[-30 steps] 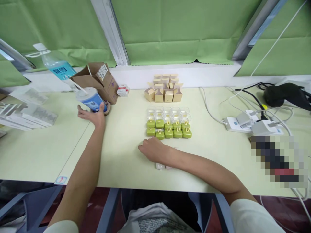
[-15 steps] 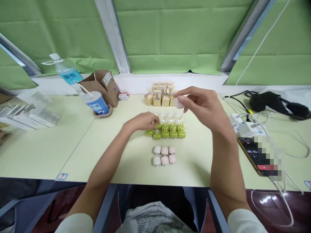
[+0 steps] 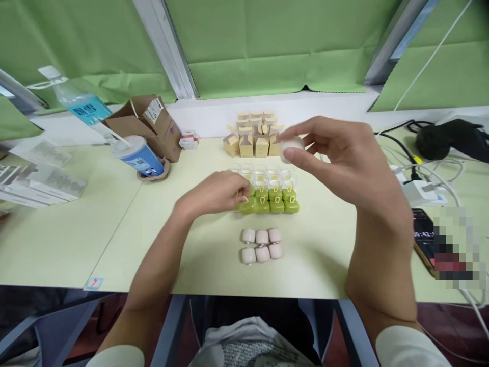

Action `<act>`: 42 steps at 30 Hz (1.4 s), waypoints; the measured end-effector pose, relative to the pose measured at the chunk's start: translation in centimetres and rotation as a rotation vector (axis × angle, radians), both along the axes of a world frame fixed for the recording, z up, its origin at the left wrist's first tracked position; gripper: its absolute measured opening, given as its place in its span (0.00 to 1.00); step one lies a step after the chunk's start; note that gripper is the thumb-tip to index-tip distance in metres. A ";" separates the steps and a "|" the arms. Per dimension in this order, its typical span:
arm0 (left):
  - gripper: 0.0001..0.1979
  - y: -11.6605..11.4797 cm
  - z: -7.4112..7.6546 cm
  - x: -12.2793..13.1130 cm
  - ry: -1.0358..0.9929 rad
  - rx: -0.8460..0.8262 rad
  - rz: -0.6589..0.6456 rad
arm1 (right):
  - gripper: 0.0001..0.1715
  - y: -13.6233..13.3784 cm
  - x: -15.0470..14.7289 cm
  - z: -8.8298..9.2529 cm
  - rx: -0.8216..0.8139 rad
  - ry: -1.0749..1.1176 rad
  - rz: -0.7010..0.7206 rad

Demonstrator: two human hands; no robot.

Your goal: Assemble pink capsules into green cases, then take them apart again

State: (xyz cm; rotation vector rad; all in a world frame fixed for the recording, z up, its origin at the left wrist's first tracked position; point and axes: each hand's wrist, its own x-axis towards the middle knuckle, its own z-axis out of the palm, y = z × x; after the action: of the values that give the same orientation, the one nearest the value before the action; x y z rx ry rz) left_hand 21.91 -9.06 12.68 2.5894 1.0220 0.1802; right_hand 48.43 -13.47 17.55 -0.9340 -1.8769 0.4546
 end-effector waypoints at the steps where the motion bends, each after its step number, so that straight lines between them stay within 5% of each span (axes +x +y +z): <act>1: 0.04 -0.1 0.7 -0.5 -0.121 0.000 0.014 | 0.14 0.0 -0.1 0.0 0.009 0.041 0.010; 7: 0.18 0.3 1.4 -1.3 -0.944 -0.296 0.209 | 0.15 0.4 -1.3 -0.5 -0.003 0.240 0.067; 11: 0.23 0.9 0.5 -0.6 -1.155 -0.485 0.203 | 0.18 1.1 -2.7 -1.6 -0.066 0.241 0.111; 18: 0.34 0.2 0.4 -0.1 -1.130 -0.545 0.099 | 0.20 1.0 -4.1 -2.6 -0.062 0.176 0.084; 25: 0.27 0.3 -0.1 -0.1 -1.092 -0.495 0.131 | 0.16 0.8 -4.3 -2.7 0.052 0.095 0.017; 42: 0.30 0.7 -0.6 0.3 -1.111 -0.535 0.108 | 0.15 -0.1 -5.3 -2.9 0.197 -0.083 -0.142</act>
State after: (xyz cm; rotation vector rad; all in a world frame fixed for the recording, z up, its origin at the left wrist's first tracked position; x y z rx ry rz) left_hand 22.23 -8.37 12.13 1.5323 0.6252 1.0537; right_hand 43.11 -13.52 14.63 -0.9565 -1.8761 0.1443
